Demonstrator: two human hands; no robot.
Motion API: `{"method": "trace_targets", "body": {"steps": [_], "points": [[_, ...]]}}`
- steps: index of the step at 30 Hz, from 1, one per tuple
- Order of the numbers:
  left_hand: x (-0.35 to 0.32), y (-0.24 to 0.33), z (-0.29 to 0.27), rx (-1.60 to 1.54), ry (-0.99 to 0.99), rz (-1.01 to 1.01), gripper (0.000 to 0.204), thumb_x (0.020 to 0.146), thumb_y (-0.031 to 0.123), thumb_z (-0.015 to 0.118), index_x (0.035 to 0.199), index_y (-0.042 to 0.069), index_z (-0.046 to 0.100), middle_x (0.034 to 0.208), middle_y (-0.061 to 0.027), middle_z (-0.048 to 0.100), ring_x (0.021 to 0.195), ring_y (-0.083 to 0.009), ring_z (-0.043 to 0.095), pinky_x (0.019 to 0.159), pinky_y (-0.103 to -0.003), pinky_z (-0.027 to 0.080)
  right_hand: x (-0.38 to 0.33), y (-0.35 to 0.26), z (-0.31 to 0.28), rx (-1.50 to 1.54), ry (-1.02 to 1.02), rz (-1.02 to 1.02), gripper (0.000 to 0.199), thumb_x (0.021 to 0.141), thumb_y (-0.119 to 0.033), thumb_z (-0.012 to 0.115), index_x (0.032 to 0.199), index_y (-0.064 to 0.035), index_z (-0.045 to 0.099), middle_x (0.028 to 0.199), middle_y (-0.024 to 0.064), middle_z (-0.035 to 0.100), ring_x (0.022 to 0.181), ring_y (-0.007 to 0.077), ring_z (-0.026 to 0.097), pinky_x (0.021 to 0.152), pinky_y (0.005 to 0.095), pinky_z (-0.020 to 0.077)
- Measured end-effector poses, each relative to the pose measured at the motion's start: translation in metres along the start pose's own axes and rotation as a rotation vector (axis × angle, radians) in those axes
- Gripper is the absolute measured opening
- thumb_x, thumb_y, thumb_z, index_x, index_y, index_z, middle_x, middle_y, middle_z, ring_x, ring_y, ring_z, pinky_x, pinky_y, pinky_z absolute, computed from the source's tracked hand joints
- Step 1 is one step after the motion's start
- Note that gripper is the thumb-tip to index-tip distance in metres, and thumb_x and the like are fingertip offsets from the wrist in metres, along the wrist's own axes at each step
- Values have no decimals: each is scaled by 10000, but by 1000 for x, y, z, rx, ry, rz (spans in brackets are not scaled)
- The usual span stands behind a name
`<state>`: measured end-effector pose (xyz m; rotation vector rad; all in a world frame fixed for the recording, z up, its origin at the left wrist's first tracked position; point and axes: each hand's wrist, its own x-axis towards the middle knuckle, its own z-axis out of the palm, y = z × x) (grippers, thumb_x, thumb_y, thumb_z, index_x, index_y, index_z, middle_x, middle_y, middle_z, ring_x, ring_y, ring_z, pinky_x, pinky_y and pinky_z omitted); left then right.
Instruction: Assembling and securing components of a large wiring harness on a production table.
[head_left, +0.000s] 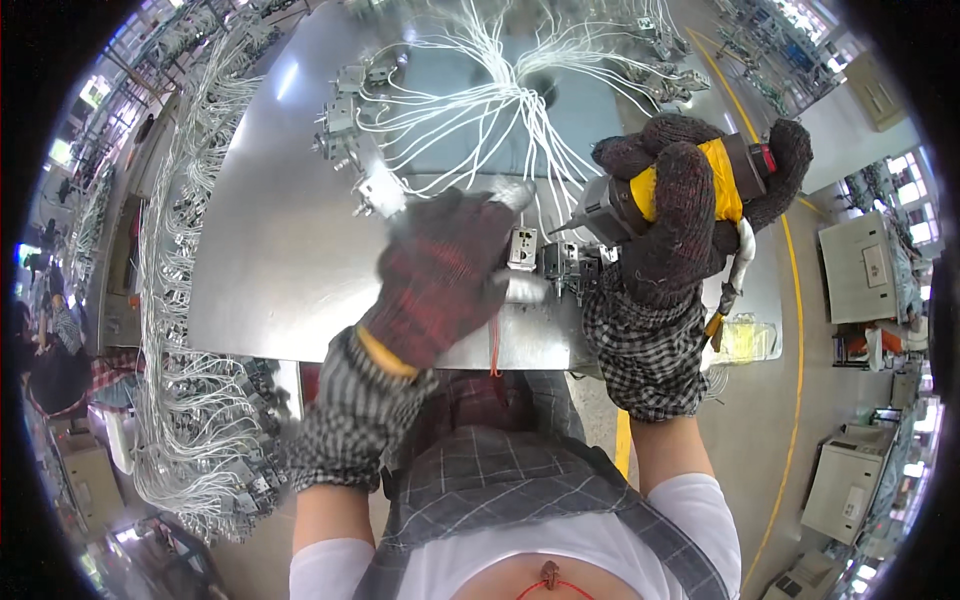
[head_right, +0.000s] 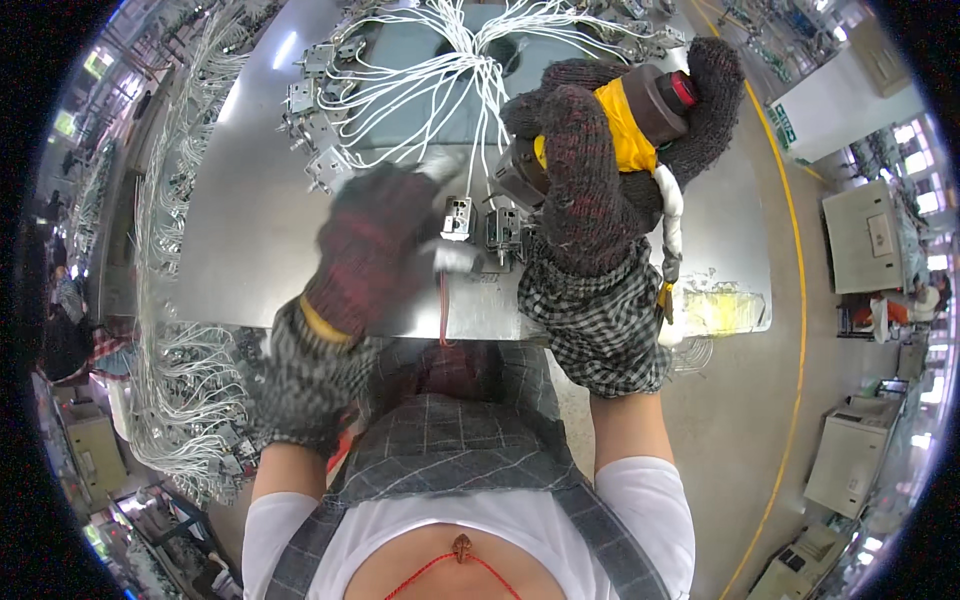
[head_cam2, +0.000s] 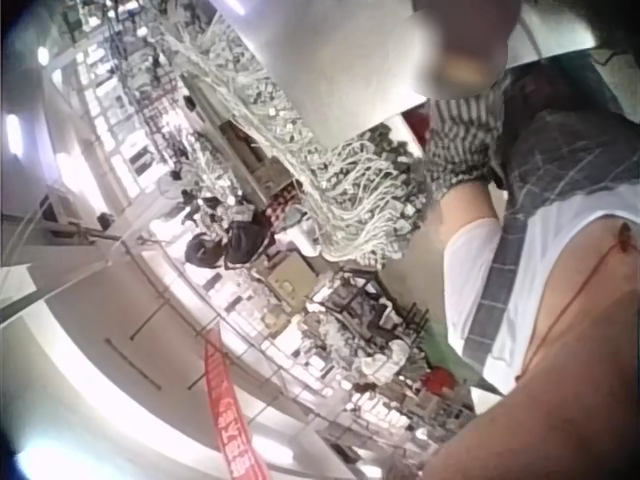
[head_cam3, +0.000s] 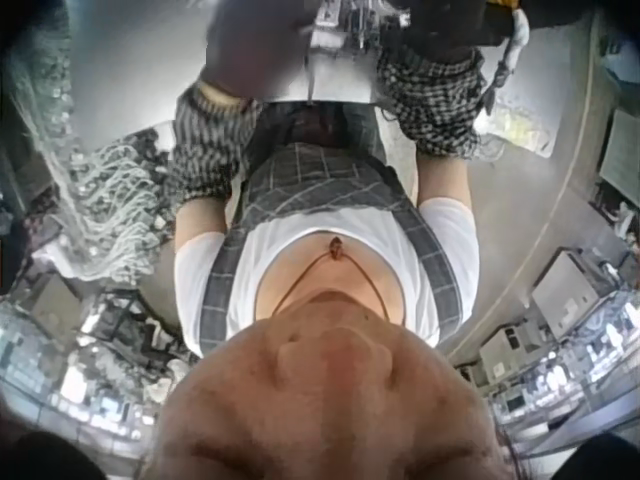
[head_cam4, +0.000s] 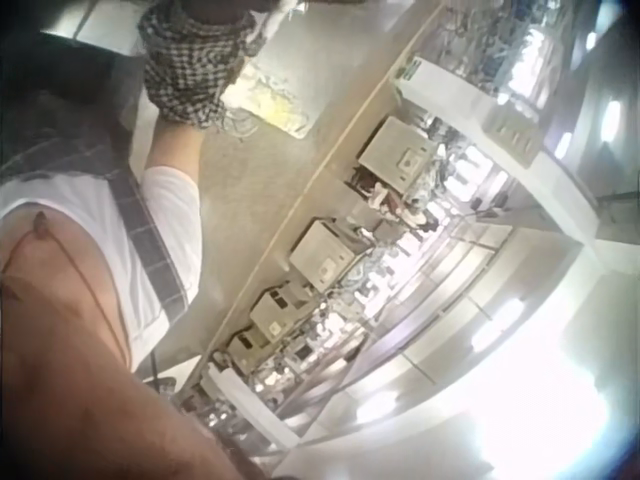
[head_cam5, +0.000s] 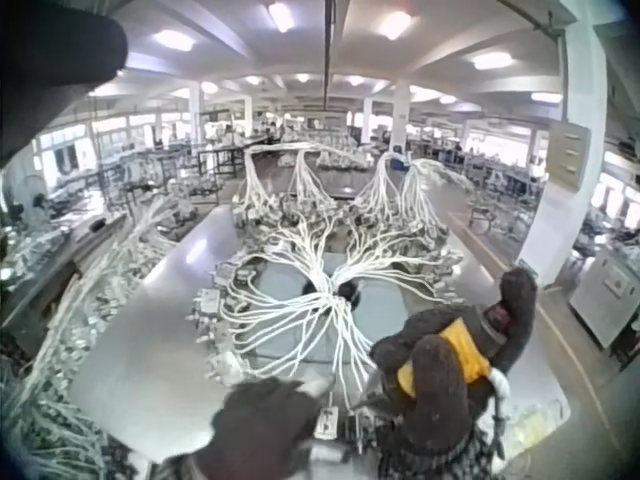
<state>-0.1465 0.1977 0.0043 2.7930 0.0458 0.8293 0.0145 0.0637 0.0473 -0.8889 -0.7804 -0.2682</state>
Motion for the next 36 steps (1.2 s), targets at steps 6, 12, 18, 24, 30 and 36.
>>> {"method": "trace_targets", "body": {"steps": [6, 12, 18, 24, 30, 36], "points": [[3, -6, 21, -254, -32, 8, 607, 845, 452, 831, 1303, 75, 701, 778, -105, 579, 735, -337, 625, 686, -452, 499, -1, -7, 0, 48, 20, 35, 809, 955, -56, 727, 1602, -244, 279, 1004, 193, 715, 728, 303, 745, 629, 440, 655], [5, -11, 18, -300, -169, -142, 603, 810, 517, 827, 1275, 154, 703, 894, -76, 709, 828, -284, 725, 710, -433, 550, -9, -4, -1, 147, -7, 69, 802, 958, -80, 725, 1605, -225, 274, 1007, 198, 716, 724, 285, 738, 610, 420, 659], [3, -6, 13, -330, -204, -194, 559, 839, 453, 837, 1290, 156, 694, 963, -92, 733, 873, -305, 729, 767, -441, 560, -22, -7, -1, 481, 79, 324, 826, 942, -94, 753, 1607, -224, 280, 1100, 220, 704, 859, 330, 753, 683, 521, 680], [6, -25, -17, 233, 380, -81, 574, 861, 430, 836, 1321, 132, 665, 1233, -181, 695, 955, -349, 719, 850, -447, 569, -22, -11, 5, 118, -144, 133, 842, 879, 22, 809, 1565, -160, 356, 1091, 187, 720, 873, 289, 756, 774, 465, 679], [18, -115, -48, -508, 33, -713, 481, 926, 306, 800, 1323, 61, 684, 1067, -133, 740, 936, -216, 708, 793, -385, 572, -16, -11, 10, -21, -174, -48, 838, 934, -29, 782, 1591, -219, 298, 1014, 201, 716, 771, 279, 740, 693, 481, 674], [28, -82, -62, -744, 100, -464, 470, 913, 113, 782, 1352, -6, 664, 1030, -81, 724, 941, -151, 695, 839, -289, 574, -18, -8, 12, 75, -138, -16, 848, 927, -7, 783, 1593, -216, 302, 1015, 197, 717, 771, 269, 738, 687, 467, 674]]}}
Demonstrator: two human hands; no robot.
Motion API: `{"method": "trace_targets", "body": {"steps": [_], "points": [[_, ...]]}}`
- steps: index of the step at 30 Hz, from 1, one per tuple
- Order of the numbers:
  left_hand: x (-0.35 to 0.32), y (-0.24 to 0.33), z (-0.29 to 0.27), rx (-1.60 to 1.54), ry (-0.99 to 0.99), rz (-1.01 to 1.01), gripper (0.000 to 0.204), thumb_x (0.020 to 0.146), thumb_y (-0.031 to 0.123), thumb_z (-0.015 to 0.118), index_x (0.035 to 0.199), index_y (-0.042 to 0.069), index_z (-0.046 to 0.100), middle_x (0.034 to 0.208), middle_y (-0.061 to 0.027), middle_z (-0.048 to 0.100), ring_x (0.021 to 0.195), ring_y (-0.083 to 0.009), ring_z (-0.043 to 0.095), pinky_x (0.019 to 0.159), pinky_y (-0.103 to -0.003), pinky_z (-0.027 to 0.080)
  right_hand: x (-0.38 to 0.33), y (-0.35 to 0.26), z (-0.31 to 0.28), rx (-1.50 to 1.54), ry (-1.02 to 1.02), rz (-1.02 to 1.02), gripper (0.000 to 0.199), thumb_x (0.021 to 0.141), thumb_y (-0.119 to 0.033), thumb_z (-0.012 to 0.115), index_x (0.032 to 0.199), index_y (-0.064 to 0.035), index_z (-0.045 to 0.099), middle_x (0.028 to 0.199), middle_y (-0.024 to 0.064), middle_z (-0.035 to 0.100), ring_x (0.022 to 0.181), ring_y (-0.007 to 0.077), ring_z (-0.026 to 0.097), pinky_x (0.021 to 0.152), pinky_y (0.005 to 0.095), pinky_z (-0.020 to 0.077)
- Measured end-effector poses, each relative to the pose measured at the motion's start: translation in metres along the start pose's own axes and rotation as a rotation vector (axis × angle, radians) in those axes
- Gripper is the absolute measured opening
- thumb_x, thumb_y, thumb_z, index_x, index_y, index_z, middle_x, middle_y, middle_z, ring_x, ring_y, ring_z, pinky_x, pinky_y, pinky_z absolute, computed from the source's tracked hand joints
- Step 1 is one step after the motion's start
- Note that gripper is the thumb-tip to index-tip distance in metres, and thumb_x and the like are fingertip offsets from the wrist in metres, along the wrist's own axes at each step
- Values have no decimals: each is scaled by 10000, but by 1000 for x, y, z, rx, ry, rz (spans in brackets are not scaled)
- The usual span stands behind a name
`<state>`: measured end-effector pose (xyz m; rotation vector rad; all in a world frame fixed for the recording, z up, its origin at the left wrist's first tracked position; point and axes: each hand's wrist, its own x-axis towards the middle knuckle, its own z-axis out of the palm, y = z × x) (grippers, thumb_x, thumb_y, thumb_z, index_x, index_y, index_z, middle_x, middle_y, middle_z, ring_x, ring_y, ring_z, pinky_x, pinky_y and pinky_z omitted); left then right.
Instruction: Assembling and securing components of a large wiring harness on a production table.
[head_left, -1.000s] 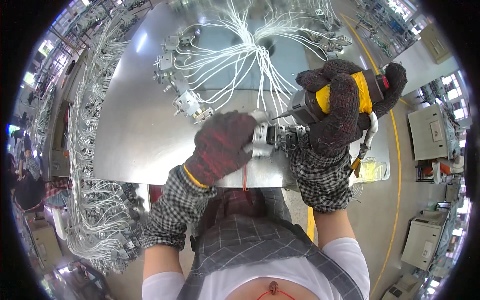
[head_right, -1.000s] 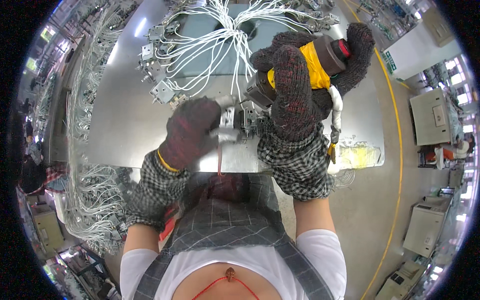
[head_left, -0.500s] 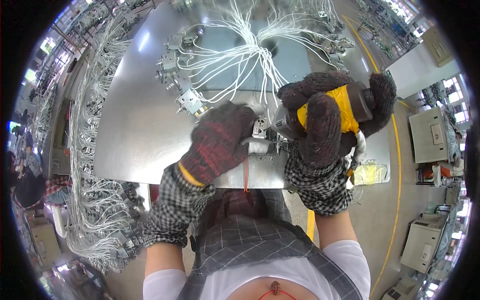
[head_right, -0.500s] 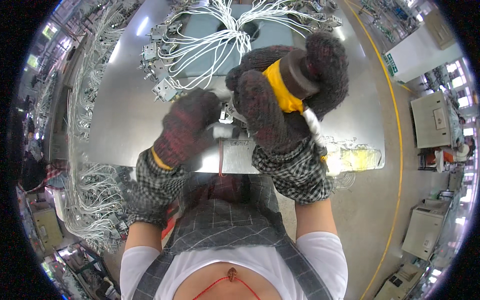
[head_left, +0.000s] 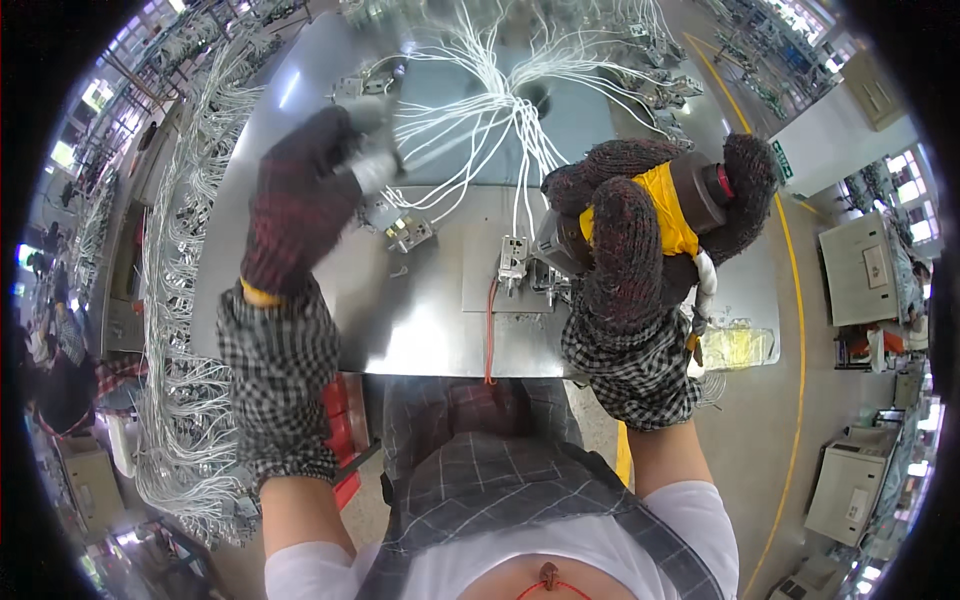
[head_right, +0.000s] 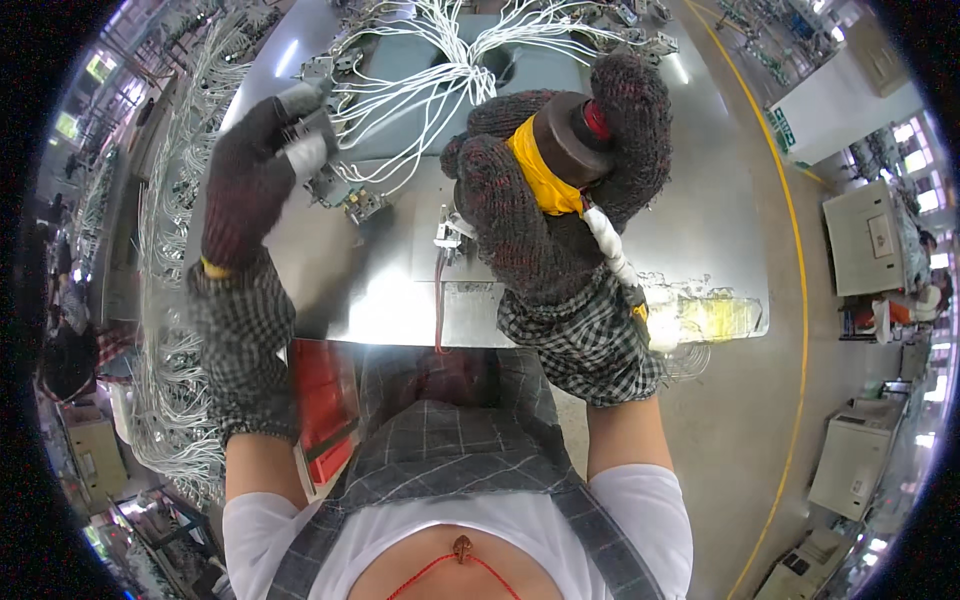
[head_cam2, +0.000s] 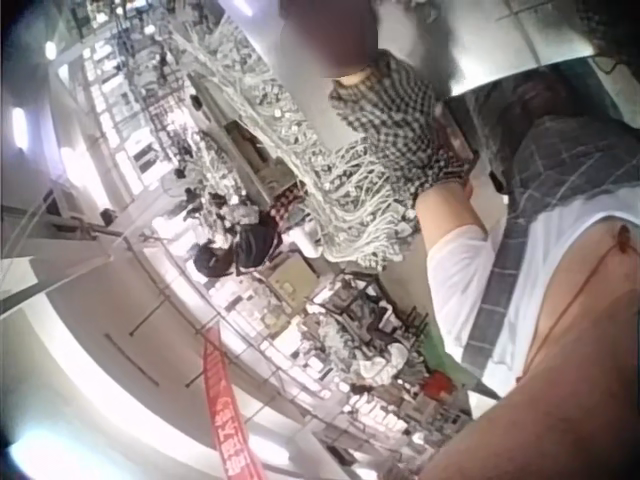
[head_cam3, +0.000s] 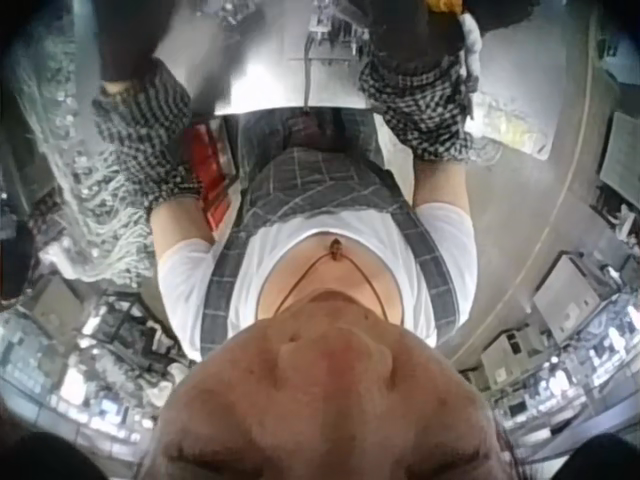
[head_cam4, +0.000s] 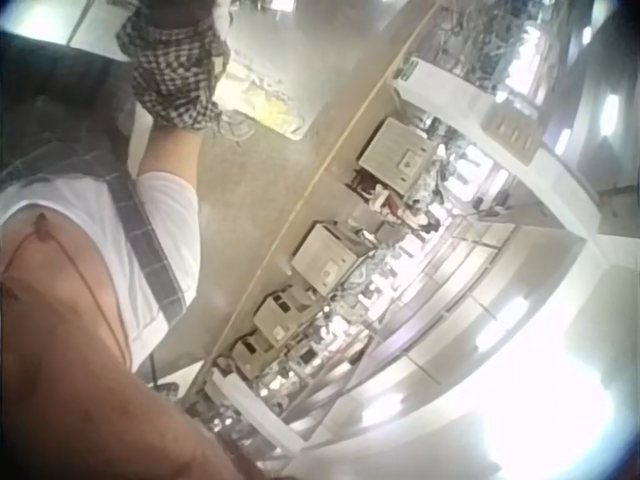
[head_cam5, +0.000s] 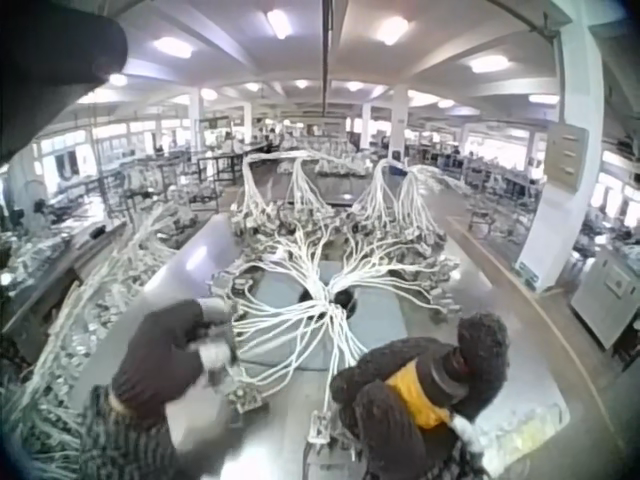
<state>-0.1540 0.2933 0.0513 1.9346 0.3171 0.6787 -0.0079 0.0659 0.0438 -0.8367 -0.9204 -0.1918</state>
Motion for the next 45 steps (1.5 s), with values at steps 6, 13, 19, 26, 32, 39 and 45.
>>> {"method": "trace_targets", "body": {"steps": [6, 13, 19, 26, 32, 39, 45], "points": [[-42, -8, 51, -438, -287, -375, 598, 949, 148, 777, 1463, -50, 544, 1400, -179, 655, 1316, -262, 617, 1118, -436, 515, 1, 3, -9, -108, -69, -57, 846, 923, 26, 771, 1592, -216, 312, 1087, 205, 705, 806, 280, 746, 702, 469, 682], [-53, -41, 58, -303, -411, -179, 647, 852, 127, 871, 1397, -55, 573, 1184, -95, 706, 997, -170, 708, 901, -335, 601, 1, 3, -9, -106, -89, -71, 848, 923, 35, 764, 1593, -220, 313, 1082, 204, 703, 795, 278, 743, 688, 466, 684], [-58, -15, 72, -17, -286, -157, 775, 712, 170, 975, 1365, -24, 605, 1029, -40, 702, 917, -136, 682, 848, -313, 589, 9, 3, -7, 1, -9, -49, 809, 931, 16, 739, 1584, -173, 300, 1009, 199, 718, 735, 261, 734, 628, 442, 666], [-45, 4, 109, -121, -252, -45, 743, 710, 425, 947, 1326, 100, 688, 1057, -109, 751, 909, -234, 754, 816, -345, 592, 24, -13, -18, -56, 174, -51, 691, 1022, -115, 630, 1599, -162, 253, 953, 135, 706, 734, 200, 676, 619, 393, 618], [-43, 3, 94, 338, -307, -43, 681, 736, 488, 907, 1247, 87, 703, 1023, -134, 752, 947, -327, 756, 823, -423, 590, 11, -9, -9, 11, 101, 14, 800, 955, -80, 738, 1592, -216, 275, 967, 156, 696, 725, 223, 691, 581, 447, 621], [-39, 8, 102, 495, -342, 44, 636, 772, 457, 882, 1245, 88, 669, 996, -142, 740, 942, -360, 737, 822, -451, 586, 3, -1, -6, -113, -103, -23, 813, 960, -103, 762, 1584, -200, 249, 991, 166, 701, 740, 245, 712, 702, 448, 647], [-45, 6, 83, 792, -144, 308, 713, 744, 481, 873, 1317, 112, 661, 1352, -161, 639, 1247, -349, 610, 1032, -501, 498, -2, -5, 4, 60, -97, 60, 875, 946, -20, 757, 1604, -267, 236, 1026, 183, 696, 757, 236, 706, 649, 403, 648]]}}
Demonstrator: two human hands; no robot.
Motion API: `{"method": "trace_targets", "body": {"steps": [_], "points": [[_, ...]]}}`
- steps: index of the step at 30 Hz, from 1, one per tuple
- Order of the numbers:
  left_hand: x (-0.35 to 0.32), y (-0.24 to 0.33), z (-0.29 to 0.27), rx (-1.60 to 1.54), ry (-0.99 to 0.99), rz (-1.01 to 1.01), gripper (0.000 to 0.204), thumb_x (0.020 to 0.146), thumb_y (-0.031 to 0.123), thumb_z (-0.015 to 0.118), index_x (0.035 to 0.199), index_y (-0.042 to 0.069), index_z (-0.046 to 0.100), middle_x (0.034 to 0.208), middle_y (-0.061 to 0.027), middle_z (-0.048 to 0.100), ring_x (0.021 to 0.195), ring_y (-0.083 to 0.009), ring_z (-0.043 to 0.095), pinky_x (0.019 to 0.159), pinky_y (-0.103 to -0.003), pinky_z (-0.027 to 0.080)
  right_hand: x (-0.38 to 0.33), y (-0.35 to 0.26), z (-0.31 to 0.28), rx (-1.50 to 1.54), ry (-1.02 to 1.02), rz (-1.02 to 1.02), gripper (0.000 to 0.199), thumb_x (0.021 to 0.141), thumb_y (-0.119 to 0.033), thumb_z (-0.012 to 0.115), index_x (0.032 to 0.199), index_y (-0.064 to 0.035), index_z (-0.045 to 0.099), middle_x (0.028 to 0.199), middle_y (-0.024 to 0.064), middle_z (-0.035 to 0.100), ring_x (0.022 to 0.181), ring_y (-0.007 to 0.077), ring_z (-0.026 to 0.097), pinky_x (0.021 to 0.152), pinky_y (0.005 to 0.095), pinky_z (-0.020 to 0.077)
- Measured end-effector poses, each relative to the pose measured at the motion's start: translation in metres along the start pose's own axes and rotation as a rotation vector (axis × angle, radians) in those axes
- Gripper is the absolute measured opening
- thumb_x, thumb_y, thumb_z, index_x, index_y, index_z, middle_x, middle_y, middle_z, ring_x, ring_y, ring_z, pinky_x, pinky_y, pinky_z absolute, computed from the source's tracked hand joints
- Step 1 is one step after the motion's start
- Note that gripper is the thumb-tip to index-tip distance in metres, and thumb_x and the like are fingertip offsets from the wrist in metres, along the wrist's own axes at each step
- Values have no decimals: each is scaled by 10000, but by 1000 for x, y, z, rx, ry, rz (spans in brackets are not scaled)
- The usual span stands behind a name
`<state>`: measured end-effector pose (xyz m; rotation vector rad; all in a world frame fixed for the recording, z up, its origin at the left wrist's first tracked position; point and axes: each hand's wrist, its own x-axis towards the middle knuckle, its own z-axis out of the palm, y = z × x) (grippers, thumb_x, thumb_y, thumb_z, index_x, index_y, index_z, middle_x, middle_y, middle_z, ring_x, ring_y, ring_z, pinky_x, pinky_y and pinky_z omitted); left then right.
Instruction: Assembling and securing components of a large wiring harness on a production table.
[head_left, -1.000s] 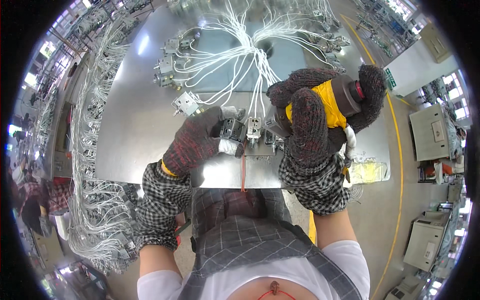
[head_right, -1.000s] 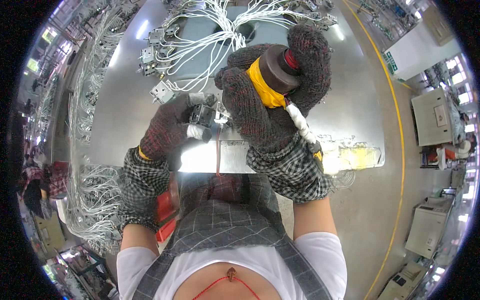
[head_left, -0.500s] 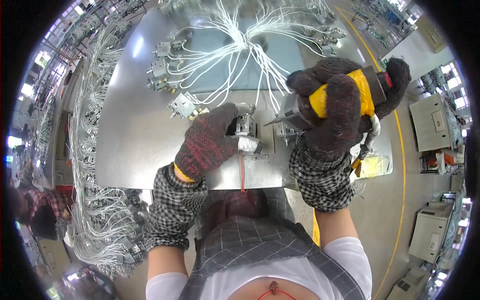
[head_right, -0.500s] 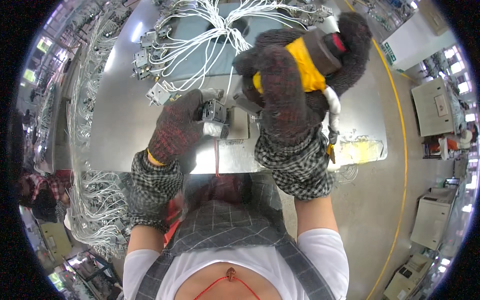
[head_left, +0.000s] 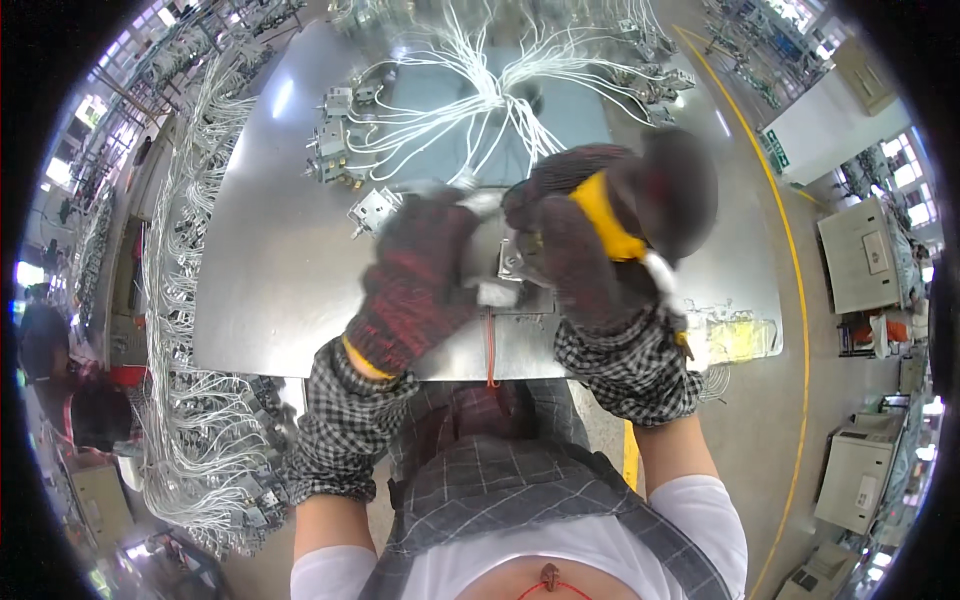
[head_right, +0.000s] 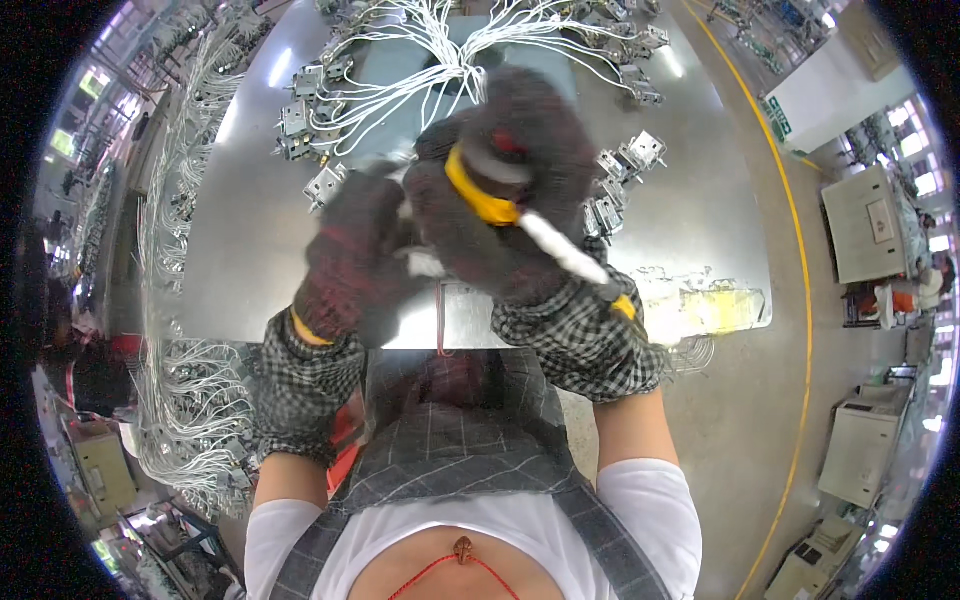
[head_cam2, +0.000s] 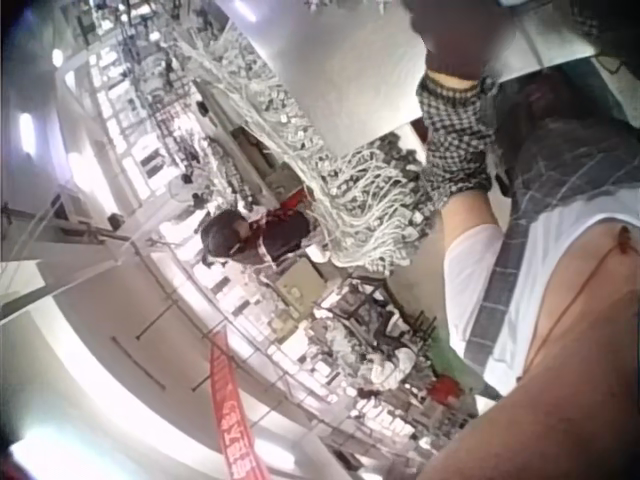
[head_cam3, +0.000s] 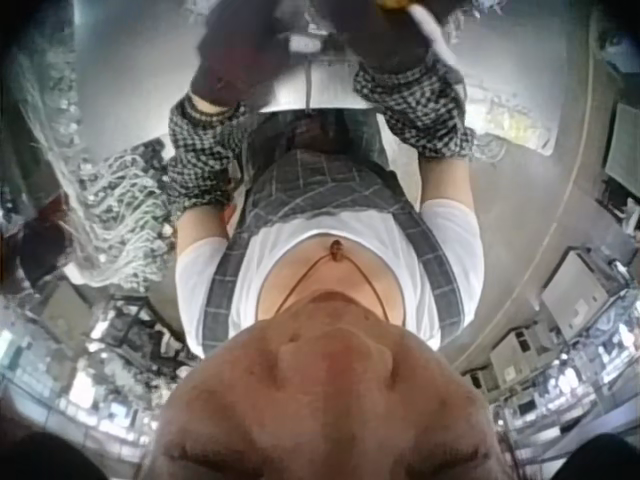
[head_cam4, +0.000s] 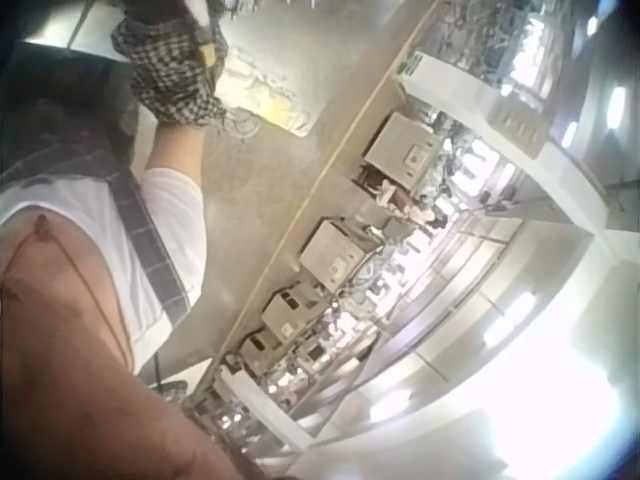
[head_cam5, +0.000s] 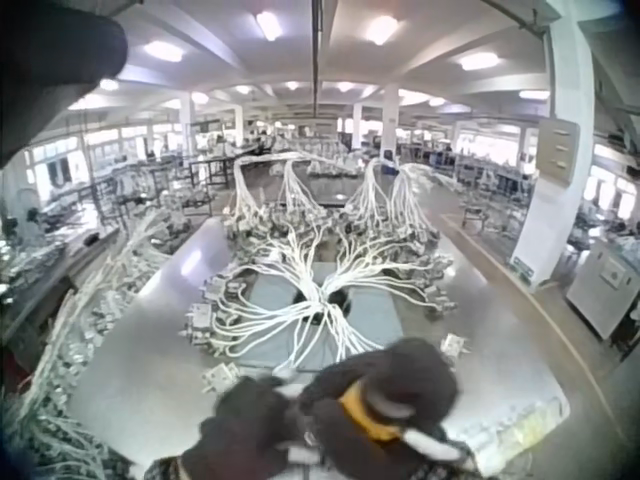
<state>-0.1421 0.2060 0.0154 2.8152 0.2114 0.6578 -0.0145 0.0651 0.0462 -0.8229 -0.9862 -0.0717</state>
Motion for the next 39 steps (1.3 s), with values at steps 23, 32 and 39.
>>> {"method": "trace_targets", "body": {"steps": [23, 32, 39], "points": [[21, -93, -50, -952, 98, -355, 366, 937, 104, 743, 1277, -5, 664, 1053, -93, 743, 977, -200, 732, 817, -293, 576, 4, 1, -13, -259, -76, -118, 873, 937, 1, 765, 1605, -246, 260, 1086, 164, 697, 807, 250, 732, 707, 427, 674], [1, -127, -20, 102, 30, -35, 443, 884, 95, 772, 1320, 120, 702, 1308, -133, 709, 1120, -341, 697, 930, -429, 576, -3, -4, 2, -12, 171, 22, 803, 861, 14, 843, 1532, -75, 413, 1020, 121, 739, 845, 198, 751, 734, 337, 646], [-12, -92, -18, 89, -343, -107, 722, 841, 70, 751, 1511, 227, 534, 1359, -136, 639, 1115, -403, 678, 916, -478, 576, -2, -5, 0, -25, 73, 6, 660, 899, 27, 791, 1457, -87, 458, 1020, 147, 733, 823, 201, 748, 717, 349, 638]]}}
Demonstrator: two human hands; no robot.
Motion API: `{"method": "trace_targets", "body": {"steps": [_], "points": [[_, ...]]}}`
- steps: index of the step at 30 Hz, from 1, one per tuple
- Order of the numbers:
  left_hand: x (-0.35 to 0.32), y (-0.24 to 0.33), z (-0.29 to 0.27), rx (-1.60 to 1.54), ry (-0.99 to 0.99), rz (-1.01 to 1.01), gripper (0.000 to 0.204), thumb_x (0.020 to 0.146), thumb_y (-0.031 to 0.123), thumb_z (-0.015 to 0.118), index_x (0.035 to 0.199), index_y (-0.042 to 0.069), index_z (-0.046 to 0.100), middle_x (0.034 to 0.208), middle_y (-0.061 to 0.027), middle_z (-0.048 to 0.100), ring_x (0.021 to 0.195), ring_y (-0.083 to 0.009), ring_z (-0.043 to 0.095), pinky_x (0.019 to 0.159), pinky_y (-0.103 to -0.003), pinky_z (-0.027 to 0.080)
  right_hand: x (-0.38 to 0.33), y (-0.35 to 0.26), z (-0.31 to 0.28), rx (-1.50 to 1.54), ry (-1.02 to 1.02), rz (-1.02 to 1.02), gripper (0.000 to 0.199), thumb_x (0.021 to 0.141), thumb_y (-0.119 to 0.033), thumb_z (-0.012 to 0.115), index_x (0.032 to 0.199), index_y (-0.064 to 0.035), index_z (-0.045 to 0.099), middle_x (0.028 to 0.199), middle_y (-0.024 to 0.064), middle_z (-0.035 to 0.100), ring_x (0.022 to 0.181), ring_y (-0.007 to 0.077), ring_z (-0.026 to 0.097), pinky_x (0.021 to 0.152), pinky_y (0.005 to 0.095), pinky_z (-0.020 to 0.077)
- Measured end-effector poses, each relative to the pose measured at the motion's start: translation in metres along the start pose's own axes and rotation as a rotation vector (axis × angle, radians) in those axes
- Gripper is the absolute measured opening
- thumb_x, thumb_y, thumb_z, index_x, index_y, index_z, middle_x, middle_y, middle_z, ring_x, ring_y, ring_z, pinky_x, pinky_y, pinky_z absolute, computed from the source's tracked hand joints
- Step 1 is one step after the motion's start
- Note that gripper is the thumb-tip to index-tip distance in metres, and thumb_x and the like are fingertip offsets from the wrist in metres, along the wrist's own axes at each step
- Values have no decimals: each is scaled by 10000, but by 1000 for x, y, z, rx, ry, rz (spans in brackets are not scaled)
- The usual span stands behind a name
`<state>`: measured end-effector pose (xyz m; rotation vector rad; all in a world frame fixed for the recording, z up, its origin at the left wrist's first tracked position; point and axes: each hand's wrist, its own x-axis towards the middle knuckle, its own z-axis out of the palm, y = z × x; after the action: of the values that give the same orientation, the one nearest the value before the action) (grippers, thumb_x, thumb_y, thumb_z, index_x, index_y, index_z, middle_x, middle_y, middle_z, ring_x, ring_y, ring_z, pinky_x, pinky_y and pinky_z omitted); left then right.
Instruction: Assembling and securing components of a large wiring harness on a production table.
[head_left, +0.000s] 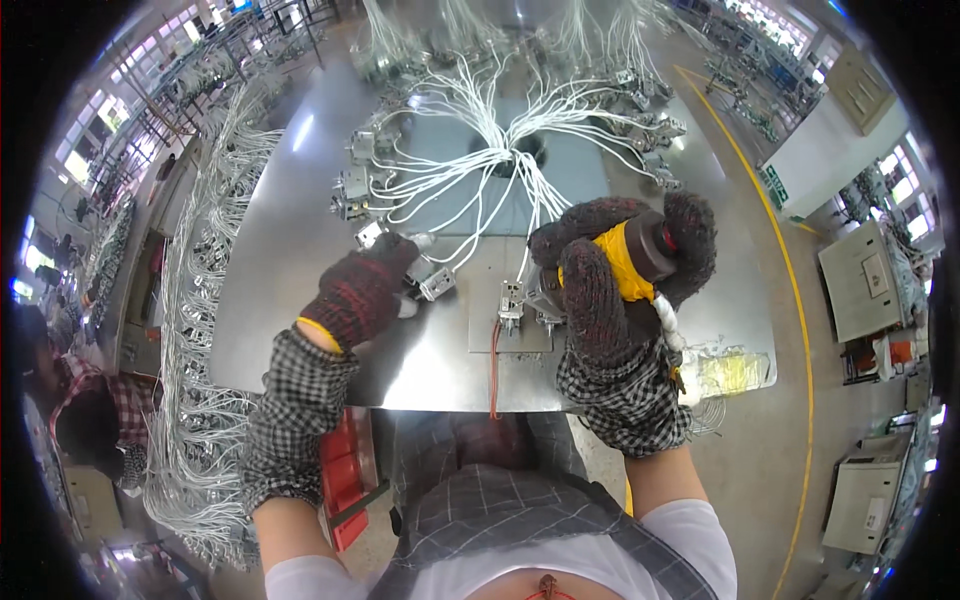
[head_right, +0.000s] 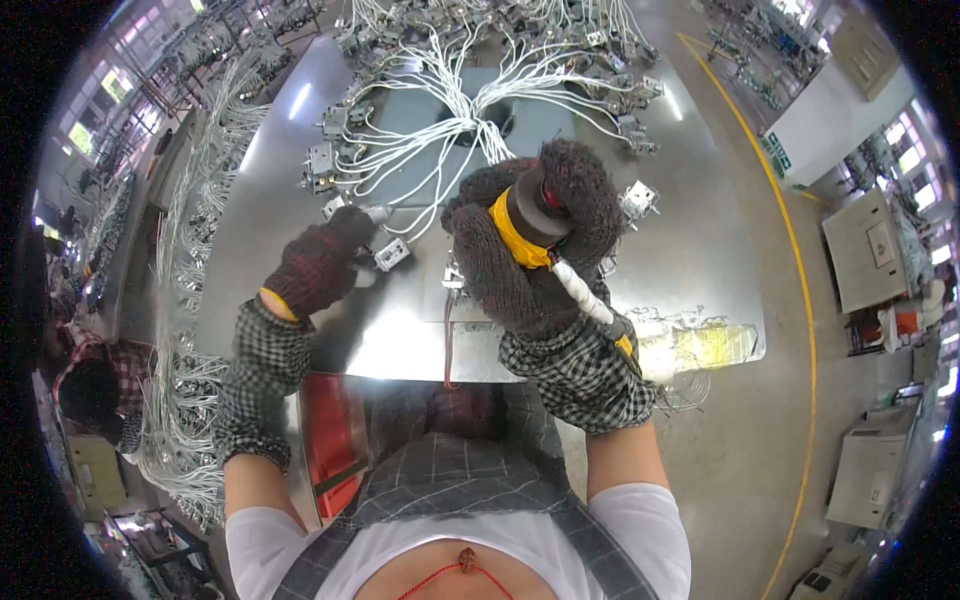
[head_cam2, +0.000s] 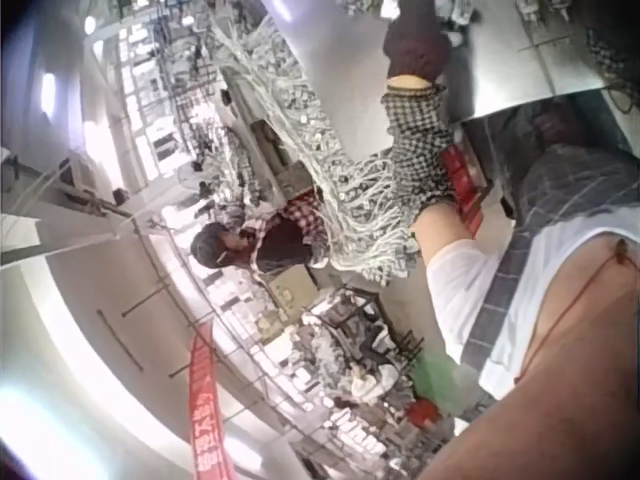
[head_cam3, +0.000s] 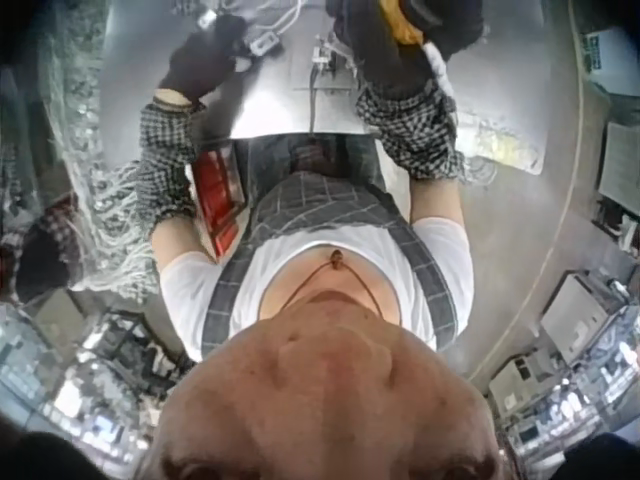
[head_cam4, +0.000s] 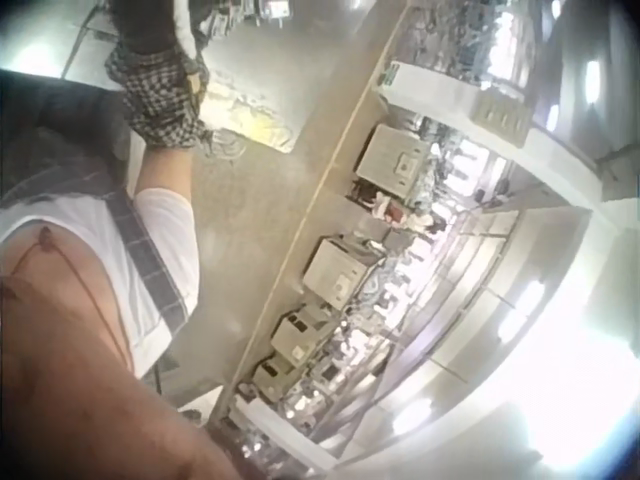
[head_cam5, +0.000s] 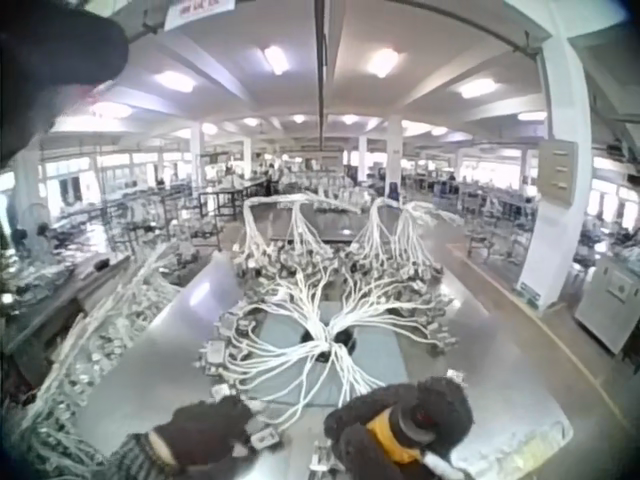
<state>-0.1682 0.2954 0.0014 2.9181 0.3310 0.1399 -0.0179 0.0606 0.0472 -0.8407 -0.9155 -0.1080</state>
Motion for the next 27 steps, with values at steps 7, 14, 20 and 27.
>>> {"method": "trace_targets", "body": {"steps": [7, 14, 20, 27], "points": [[38, 0, -45, 316, 141, 209, 631, 735, 198, 861, 1318, 141, 626, 1250, -146, 667, 1099, -388, 691, 923, -478, 578, 1, 3, -5, -48, -65, -41, 612, 898, 43, 775, 1416, -101, 484, 1056, 163, 720, 836, 226, 745, 730, 371, 644], [24, 26, -24, -1542, -170, -53, 623, 905, 149, 822, 1449, -10, 564, 1275, -66, 674, 1112, -162, 669, 938, -356, 583, -7, 7, -2, 52, 66, 107, 686, 903, 52, 757, 1480, -105, 423, 1105, 174, 698, 853, 227, 733, 698, 377, 643], [12, 79, 14, -1071, 72, 6, 617, 841, 184, 842, 1389, 14, 614, 1178, -97, 681, 1044, -190, 670, 923, -365, 564, 21, -4, -7, 47, 116, 57, 764, 972, -39, 695, 1587, -182, 264, 982, 169, 690, 682, 231, 694, 531, 347, 594], [25, 88, 16, -842, 44, 1, 721, 772, 507, 891, 1310, 73, 686, 1001, -135, 723, 860, -258, 706, 812, -395, 564, 28, -7, -12, 85, 219, -27, 781, 949, -100, 730, 1587, -216, 295, 940, 160, 699, 674, 230, 671, 645, 418, 634]]}}
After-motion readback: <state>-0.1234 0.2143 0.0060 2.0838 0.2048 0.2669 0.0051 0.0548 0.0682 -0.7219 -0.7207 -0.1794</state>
